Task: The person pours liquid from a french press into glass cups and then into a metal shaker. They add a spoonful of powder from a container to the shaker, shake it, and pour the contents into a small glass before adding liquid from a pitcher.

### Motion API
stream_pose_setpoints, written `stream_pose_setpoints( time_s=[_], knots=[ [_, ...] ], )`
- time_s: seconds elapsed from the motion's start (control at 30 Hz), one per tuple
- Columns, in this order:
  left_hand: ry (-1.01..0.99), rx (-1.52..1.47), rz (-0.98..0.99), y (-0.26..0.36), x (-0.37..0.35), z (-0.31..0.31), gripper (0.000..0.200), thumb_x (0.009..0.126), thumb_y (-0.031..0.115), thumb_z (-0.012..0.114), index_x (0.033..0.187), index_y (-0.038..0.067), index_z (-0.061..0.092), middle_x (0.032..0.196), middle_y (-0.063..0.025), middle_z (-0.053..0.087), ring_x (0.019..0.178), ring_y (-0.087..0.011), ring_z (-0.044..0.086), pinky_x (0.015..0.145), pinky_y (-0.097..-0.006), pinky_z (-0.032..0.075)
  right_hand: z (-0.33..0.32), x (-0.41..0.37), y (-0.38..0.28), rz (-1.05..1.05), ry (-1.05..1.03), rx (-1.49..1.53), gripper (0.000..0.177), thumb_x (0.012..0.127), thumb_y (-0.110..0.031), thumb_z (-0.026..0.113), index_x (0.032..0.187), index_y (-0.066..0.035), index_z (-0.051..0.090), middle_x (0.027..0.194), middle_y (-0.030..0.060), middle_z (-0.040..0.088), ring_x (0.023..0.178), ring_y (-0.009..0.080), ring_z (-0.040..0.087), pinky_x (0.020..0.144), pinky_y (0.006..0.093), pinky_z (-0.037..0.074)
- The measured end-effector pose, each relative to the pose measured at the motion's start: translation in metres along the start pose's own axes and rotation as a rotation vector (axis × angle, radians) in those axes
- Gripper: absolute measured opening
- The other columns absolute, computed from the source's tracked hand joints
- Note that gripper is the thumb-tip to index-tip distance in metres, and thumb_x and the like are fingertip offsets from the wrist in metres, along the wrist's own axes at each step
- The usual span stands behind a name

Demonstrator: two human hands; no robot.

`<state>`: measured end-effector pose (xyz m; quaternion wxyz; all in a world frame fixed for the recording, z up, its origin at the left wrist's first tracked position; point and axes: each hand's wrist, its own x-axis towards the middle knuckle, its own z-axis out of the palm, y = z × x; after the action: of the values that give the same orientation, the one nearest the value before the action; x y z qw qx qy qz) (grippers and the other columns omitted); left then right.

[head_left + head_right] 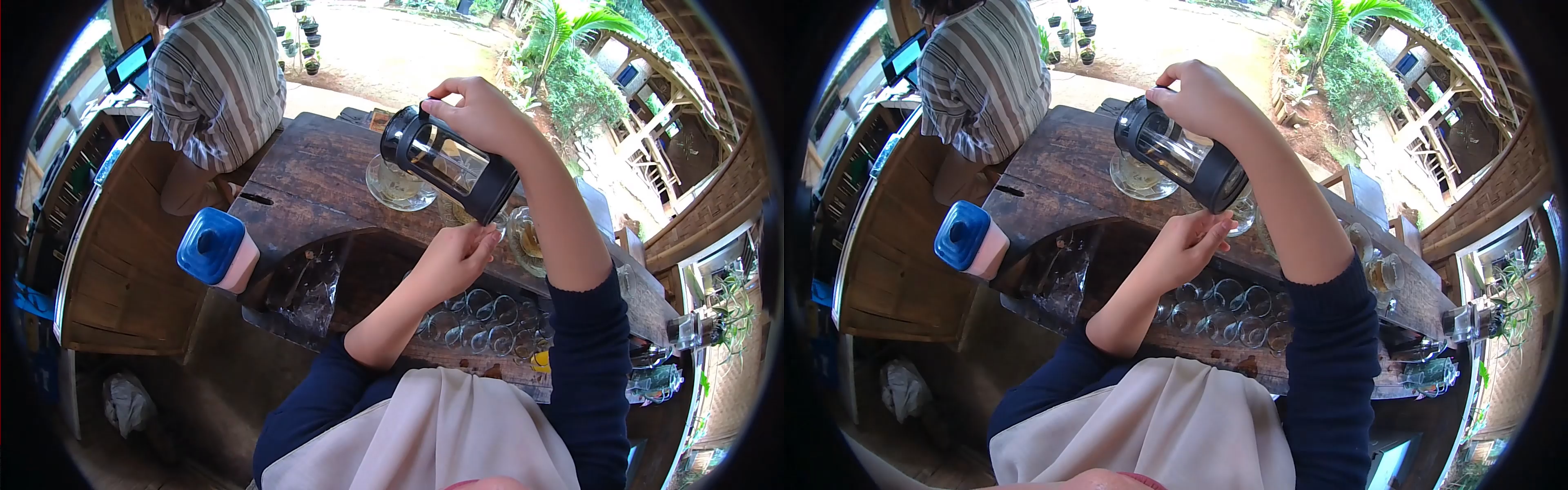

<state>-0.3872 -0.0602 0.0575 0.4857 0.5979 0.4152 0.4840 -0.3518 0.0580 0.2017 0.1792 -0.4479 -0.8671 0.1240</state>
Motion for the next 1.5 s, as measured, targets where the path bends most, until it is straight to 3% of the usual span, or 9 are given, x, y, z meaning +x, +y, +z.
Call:
stream_pose_setpoints(
  time_s=[0.57, 1.5],
  knots=[
    [0.023, -0.049, 0.024, -0.0016, -0.0005, 0.0022, 0.035, 0.094, 0.021, 0.055, 0.111, -0.009, 0.058, 0.092, -0.0126, 0.068, 0.079, -0.0145, 0.066, 0.071, -0.026, 0.051, -0.0005, 0.0022, -0.0042, 0.021, -0.025, -0.028, 0.037, 0.084, -0.039, 0.062, 0.104, -0.009, 0.067, 0.075, 0.0112, 0.065, 0.071, 0.0179, 0.063, 0.068, 0.0327, 0.048],
    [0.003, -0.146, 0.006, -0.001, -0.0011, 0.0071, 0.038, 0.095, 0.02, 0.053, 0.115, -0.012, 0.053, 0.101, -0.0119, 0.067, 0.08, -0.0143, 0.064, 0.073, -0.0261, 0.051, 0.0001, -0.0005, -0.0055, 0.016, -0.003, -0.04, 0.037, 0.084, -0.039, 0.061, 0.105, -0.008, 0.067, 0.077, 0.0126, 0.067, 0.072, 0.0198, 0.064, 0.069, 0.033, 0.048]
  ],
)
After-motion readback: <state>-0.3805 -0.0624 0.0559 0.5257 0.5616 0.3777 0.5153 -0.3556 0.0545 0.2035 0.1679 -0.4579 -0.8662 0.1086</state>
